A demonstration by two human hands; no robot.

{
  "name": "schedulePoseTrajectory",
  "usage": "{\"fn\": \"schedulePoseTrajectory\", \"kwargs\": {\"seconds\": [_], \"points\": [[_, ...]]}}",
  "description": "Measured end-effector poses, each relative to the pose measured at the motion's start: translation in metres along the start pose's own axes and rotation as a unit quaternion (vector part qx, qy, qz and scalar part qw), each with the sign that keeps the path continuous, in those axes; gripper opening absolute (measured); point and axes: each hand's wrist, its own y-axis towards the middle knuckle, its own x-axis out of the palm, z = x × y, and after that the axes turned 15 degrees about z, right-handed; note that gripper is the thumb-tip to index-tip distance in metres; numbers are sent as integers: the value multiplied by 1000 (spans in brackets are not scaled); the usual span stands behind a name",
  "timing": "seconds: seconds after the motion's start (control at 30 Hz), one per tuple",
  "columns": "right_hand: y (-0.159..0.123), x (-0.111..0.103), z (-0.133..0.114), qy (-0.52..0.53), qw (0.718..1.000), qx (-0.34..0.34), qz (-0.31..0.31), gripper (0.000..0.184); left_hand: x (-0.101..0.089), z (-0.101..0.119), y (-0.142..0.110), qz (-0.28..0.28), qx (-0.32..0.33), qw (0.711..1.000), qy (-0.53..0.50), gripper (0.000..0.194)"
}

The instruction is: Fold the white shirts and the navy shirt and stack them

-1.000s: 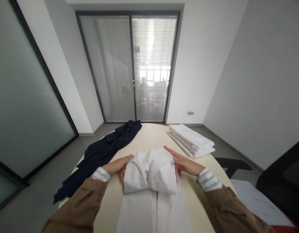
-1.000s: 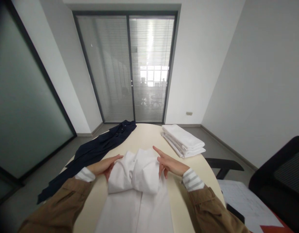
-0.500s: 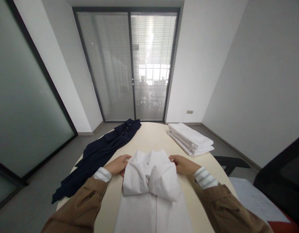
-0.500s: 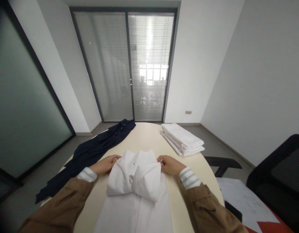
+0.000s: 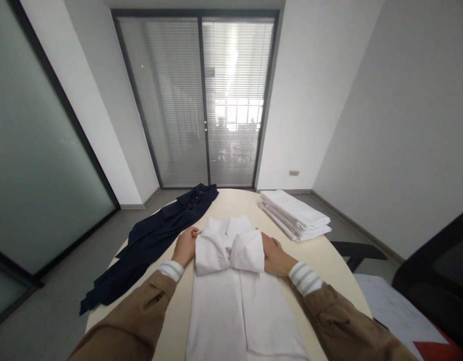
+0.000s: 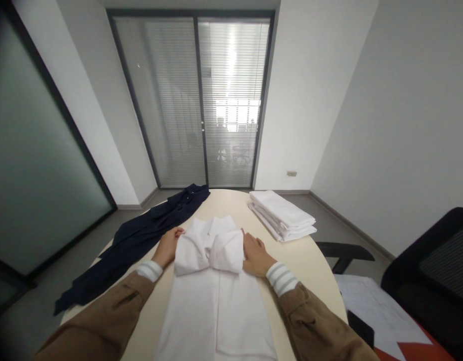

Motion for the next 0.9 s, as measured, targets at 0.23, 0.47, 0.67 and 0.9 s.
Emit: {"fn": "schedulePoseTrajectory", "kwargs": {"seconds": [0.23,0.47,0.67,0.9], "points": [[-25,-1,-43,-100,995,-11,24,87,0,3,-6,22,9,1000,18,11],[-45,-19,-88,-13,998,-18,50,78,-1,0,-1,36,-13,999,16,16],[-51,-29,-118,-60,997,35,34,46,3,-2,9,45,-28,998,15,20],[-52,-28,-130,-55,998,18,-25,17,3,0,9,40,-24,999,18,15]]}}
